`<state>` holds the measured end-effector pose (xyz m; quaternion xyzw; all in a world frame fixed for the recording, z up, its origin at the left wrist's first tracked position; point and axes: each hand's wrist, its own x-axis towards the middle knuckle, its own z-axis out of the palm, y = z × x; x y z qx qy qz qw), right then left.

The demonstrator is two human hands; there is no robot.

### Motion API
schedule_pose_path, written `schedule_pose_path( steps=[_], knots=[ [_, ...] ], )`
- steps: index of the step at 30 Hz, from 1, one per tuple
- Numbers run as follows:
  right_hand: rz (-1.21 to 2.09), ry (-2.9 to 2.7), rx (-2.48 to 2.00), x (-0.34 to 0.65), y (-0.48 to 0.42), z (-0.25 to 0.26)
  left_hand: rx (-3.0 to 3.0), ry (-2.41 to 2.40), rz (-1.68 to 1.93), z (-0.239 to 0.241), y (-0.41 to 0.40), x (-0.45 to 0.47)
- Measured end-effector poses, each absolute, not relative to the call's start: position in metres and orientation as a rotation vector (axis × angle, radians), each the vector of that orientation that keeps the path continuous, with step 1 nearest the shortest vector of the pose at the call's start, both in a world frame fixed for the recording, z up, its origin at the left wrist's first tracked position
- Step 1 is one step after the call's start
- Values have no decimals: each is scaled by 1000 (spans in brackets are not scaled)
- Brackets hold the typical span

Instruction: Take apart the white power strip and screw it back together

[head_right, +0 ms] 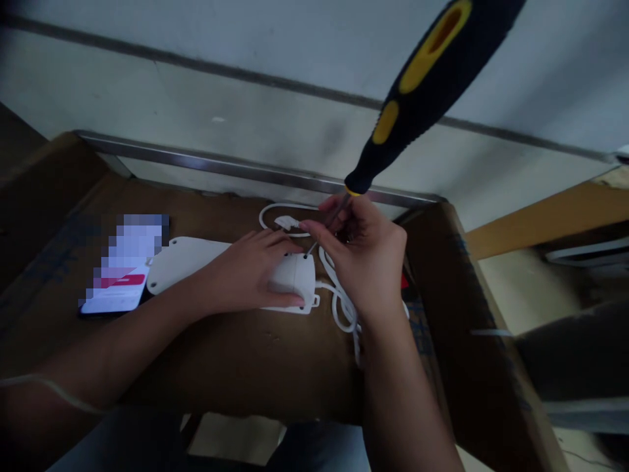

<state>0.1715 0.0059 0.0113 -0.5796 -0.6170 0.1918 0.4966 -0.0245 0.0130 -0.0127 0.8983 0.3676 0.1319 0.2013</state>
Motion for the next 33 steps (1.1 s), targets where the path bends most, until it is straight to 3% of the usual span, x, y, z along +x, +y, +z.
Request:
schedule_pose_path(
  steps=[26,33],
  knots=[
    [954,-1420,-1309,188,5,20,2488,1044,408,-15,12,-27],
    [945,-1500,-1281,188,5,23,2479,1050,394,-15,12,-28]
  ],
)
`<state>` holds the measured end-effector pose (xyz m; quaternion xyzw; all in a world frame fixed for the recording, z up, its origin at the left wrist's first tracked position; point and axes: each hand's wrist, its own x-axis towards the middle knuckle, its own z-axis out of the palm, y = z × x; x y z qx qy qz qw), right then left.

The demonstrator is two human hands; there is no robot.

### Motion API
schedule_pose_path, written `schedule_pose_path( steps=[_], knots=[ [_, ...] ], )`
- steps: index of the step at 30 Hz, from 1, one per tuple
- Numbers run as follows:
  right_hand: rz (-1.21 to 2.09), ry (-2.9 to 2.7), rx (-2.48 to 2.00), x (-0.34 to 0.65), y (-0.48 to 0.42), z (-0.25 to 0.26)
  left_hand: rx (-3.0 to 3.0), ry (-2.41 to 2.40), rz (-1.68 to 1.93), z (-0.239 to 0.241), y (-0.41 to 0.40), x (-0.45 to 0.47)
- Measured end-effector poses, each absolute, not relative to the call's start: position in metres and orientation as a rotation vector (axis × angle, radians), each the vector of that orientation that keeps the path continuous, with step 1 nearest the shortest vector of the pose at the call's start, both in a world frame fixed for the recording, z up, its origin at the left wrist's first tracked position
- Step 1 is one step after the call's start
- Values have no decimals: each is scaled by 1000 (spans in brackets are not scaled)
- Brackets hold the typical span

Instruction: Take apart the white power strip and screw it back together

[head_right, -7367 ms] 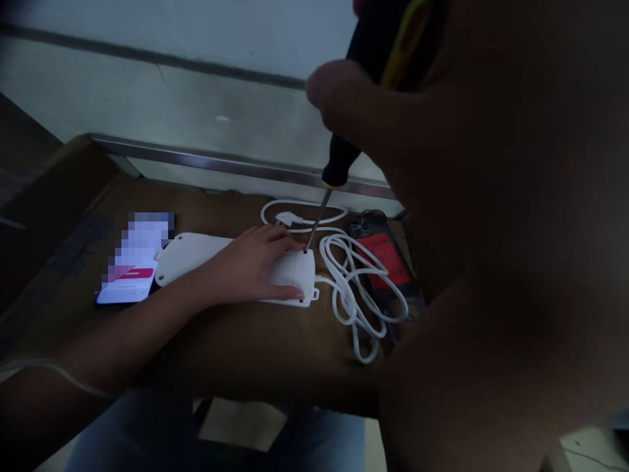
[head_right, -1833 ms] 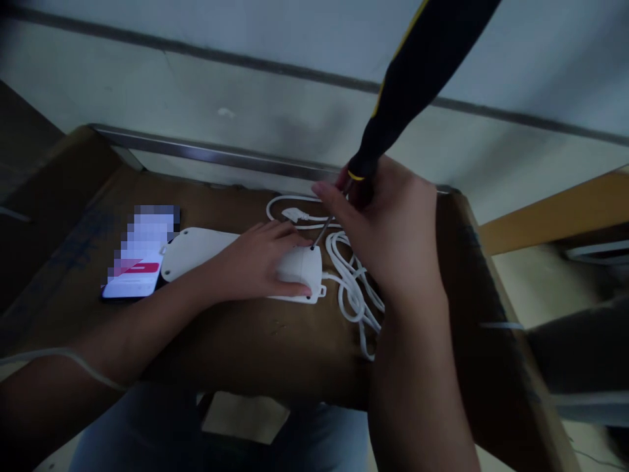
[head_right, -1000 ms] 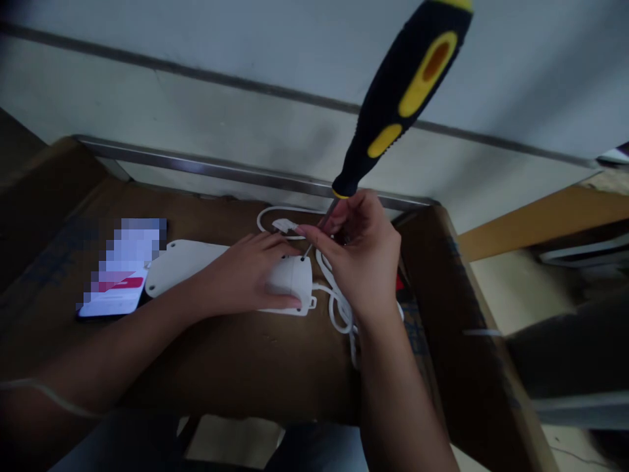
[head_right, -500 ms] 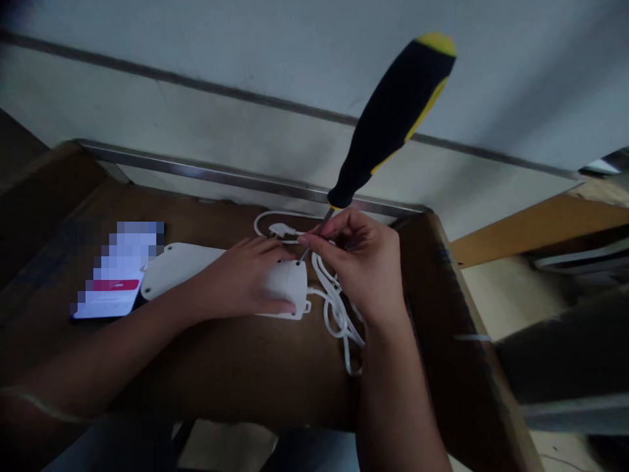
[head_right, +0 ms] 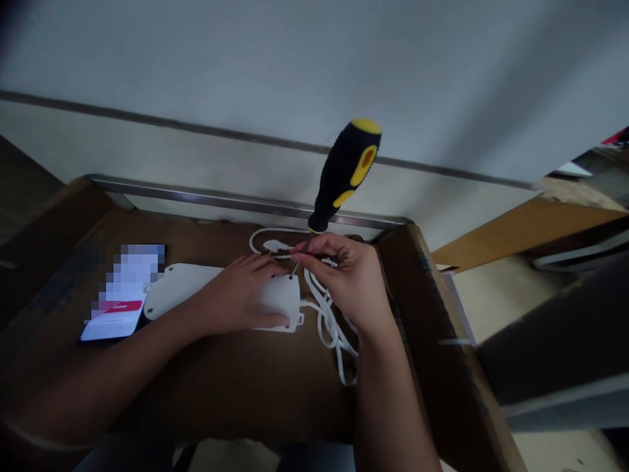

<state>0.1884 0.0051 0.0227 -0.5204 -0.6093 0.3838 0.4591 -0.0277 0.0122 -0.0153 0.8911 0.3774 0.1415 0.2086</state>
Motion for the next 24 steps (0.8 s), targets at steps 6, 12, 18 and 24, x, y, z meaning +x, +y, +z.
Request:
schedule_pose_path(
  steps=[6,12,18,24],
  knots=[
    [840,-1586,-1317,192,5,21,2468,1051,389,-14,13,-27],
    [825,-1636,-1328,191,6,22,2471,1063,374,-12,12,-27],
    [799,-1663,-1344,192,4,22,2489,1068,362,-15,12,-28],
    [753,-1679,-1354,190,3,22,2495,1069,362,-14,13,-27]
  ],
)
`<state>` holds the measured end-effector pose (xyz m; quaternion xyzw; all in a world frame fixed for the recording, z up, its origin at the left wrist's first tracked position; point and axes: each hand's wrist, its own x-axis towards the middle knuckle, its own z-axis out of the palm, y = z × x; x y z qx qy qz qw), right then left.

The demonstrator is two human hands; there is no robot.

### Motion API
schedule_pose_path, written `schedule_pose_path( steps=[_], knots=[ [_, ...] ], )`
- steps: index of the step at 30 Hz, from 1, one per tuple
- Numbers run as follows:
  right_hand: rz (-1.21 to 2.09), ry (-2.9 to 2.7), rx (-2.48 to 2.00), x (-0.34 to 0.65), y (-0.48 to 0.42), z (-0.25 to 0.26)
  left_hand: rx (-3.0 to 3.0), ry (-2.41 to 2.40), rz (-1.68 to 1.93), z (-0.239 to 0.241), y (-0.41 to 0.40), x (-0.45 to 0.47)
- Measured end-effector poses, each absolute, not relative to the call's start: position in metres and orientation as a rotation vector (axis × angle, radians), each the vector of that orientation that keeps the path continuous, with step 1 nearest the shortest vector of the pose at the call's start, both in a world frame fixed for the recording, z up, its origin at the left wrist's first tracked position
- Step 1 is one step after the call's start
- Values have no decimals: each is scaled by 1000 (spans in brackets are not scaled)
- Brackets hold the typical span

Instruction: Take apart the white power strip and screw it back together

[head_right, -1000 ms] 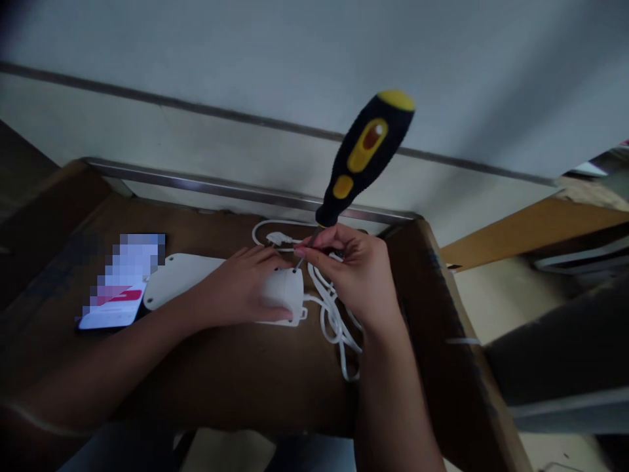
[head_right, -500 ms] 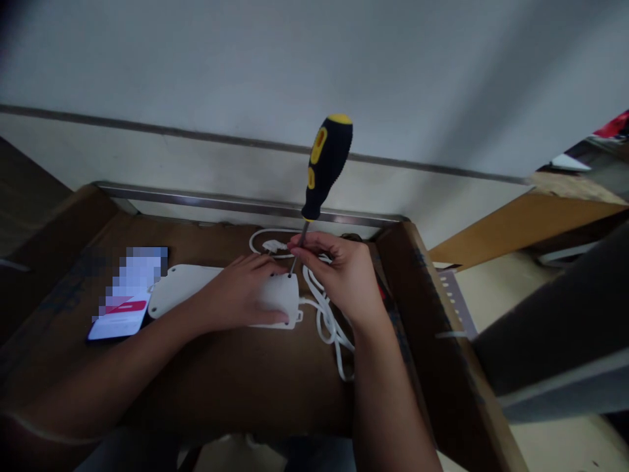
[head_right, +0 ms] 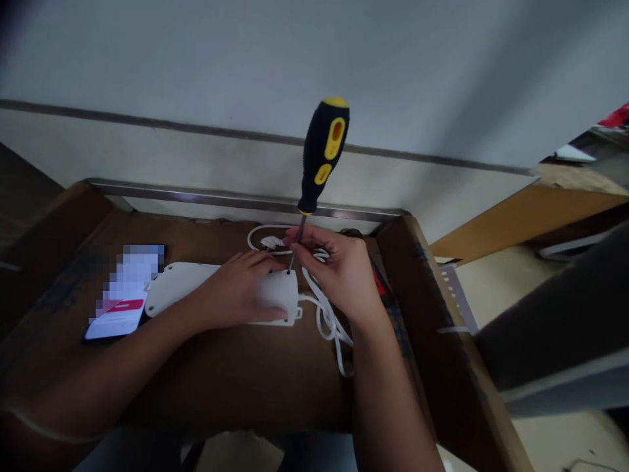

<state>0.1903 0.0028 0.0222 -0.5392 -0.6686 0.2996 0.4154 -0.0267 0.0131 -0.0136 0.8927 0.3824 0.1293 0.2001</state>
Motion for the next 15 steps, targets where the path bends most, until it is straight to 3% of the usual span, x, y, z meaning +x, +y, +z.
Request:
schedule_pose_path(
  steps=[15],
  knots=[
    [735,-1662,-1361,191,1,25,2477,1066,344,-10,12,-26]
  ],
)
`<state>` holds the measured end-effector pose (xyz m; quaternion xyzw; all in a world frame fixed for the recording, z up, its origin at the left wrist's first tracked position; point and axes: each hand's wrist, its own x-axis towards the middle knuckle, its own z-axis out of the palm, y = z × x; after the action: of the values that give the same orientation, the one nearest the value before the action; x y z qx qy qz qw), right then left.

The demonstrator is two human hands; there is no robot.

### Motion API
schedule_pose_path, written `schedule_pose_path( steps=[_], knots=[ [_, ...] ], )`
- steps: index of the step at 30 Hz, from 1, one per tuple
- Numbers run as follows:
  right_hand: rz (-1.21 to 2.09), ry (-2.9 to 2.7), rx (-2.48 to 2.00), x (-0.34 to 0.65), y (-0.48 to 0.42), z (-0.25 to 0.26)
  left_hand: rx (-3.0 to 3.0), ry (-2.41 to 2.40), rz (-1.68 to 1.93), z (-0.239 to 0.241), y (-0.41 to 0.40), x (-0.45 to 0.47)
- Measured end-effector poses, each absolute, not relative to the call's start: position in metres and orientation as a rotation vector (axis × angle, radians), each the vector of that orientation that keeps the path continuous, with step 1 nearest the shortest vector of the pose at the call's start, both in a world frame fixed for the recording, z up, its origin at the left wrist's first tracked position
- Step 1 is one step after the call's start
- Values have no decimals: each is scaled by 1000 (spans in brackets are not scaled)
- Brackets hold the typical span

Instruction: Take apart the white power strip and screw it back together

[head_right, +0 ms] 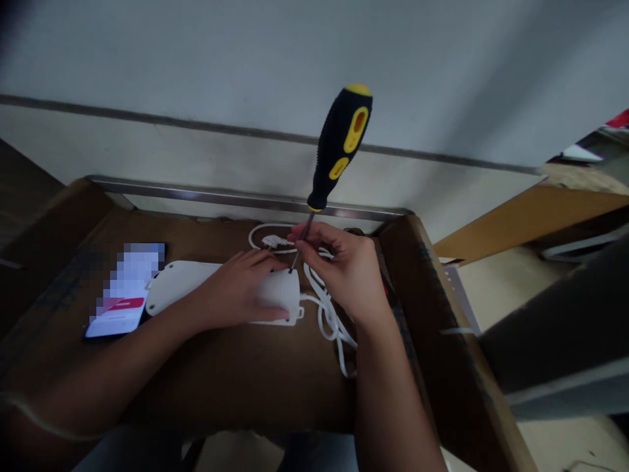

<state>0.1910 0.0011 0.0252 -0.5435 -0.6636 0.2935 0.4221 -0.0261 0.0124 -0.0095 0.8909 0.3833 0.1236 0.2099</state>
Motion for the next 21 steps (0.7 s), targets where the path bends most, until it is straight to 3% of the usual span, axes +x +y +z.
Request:
schedule_pose_path(
  steps=[14,21],
  knots=[
    [783,-1611,-1305,188,0,26,2440,1062,313,-4,14,-30],
    [792,-1516,-1242,179,2,22,2279,1106,21,26,31,-78]
  ],
)
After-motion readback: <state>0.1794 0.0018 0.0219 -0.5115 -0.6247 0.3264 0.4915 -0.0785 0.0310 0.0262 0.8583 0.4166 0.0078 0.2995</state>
